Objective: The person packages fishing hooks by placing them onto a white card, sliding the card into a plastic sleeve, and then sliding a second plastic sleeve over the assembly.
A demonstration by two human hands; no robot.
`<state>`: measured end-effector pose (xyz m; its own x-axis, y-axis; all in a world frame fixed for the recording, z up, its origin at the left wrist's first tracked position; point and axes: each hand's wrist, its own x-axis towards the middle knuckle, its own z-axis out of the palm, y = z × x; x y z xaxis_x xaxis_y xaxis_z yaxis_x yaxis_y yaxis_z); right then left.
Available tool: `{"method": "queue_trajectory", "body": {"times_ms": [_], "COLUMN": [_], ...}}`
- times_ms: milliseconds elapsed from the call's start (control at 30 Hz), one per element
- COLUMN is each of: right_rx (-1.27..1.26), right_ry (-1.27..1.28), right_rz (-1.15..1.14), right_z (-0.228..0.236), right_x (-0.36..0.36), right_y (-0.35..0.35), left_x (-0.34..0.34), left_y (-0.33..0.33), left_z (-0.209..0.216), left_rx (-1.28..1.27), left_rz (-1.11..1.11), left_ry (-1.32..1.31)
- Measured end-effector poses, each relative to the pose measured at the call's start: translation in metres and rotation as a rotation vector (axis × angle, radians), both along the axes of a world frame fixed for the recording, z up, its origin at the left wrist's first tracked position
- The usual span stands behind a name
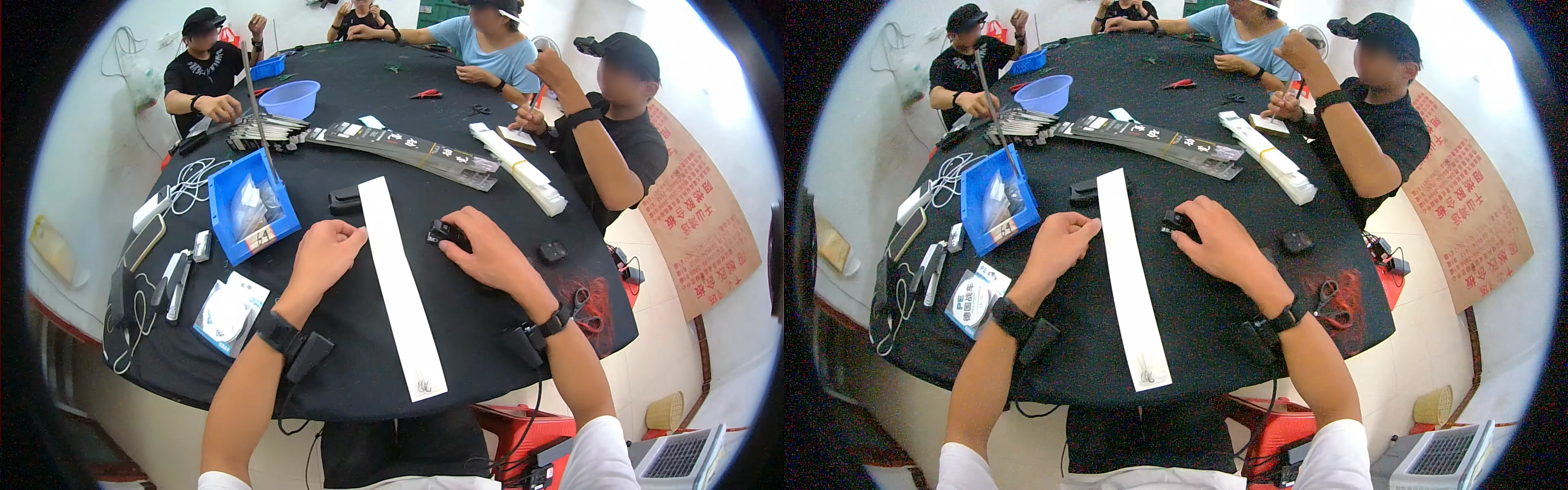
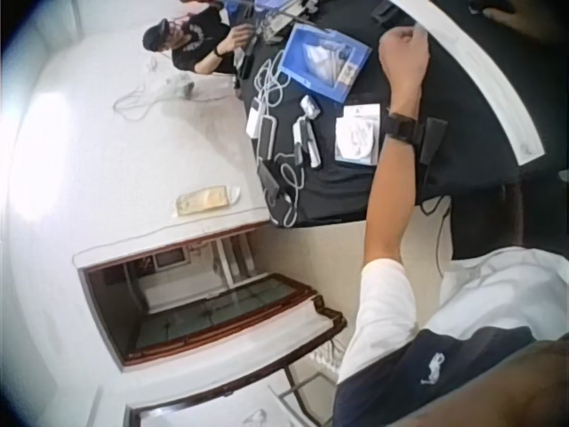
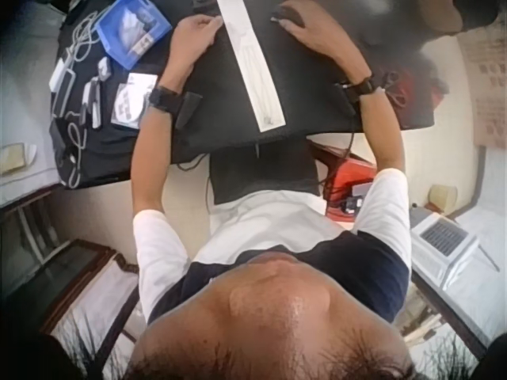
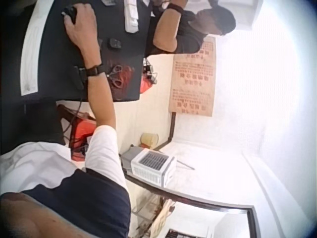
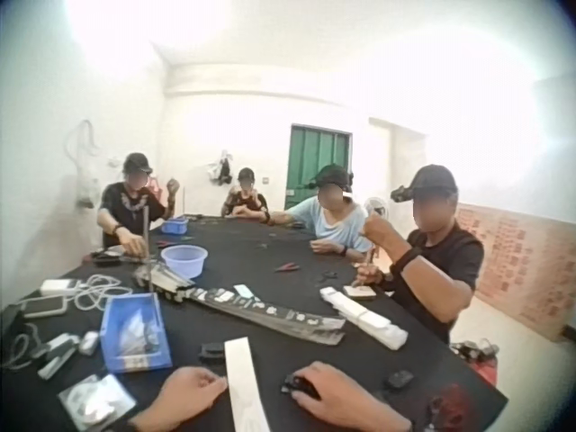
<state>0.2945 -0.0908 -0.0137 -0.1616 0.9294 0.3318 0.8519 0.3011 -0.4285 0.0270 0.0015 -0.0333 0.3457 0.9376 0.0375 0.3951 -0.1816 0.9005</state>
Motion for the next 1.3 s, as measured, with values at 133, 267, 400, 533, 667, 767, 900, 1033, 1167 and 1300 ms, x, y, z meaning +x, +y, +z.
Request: {"method": "queue_trajectory", "body": {"times_ms": [133,267,400,533,667,767,900,1033,1167,1300], "right_rx": [-0.019,-0.010,-0.005,-0.029,-0.035,-0.017,-0.026,-0.046,-0.053,0.323], "right_ry": [0.004,0.011,0.033,0.022,0.014,-0.004,-0.009,-0.001,-0.007,-0.148], "right_rz": [-0.002,-0.016,-0.007,-0.030,-0.035,-0.017,-0.022,-0.033,-0.035,-0.081], "right_z": [0.000,0.002,0.002,0.008,0.005,0.002,0.007,0.006,0.006,0.001], "right_x": [-0.003,-0.003,-0.007,-0.007,-0.006,-0.005,-0.006,-0.008,-0.005,-0.011], "right_y": [0.001,0.000,0.000,-0.004,-0.003,0.000,-0.001,-0.002,-0.002,-0.002], "left_x": [0.012,0.014,0.011,0.010,0.006,0.006,0.007,0.005,0.003,0.003], "left_y": [-0.001,0.001,0.004,0.006,0.000,0.004,0.005,0.006,0.002,0.000], "left_z": [0.011,0.007,-0.005,-0.010,0.002,-0.003,-0.003,-0.006,-0.001,0.000], "left_rx": [0.028,-0.010,0.004,0.053,0.024,0.035,0.071,0.123,-0.001,-0.041], "left_rz": [0.101,0.082,0.101,0.040,-0.027,-0.083,-0.133,-0.146,-0.184,-0.177], "left_ry": [0.288,0.294,0.113,-0.057,-0.162,-0.233,-0.228,-0.185,-0.236,-0.242]}}
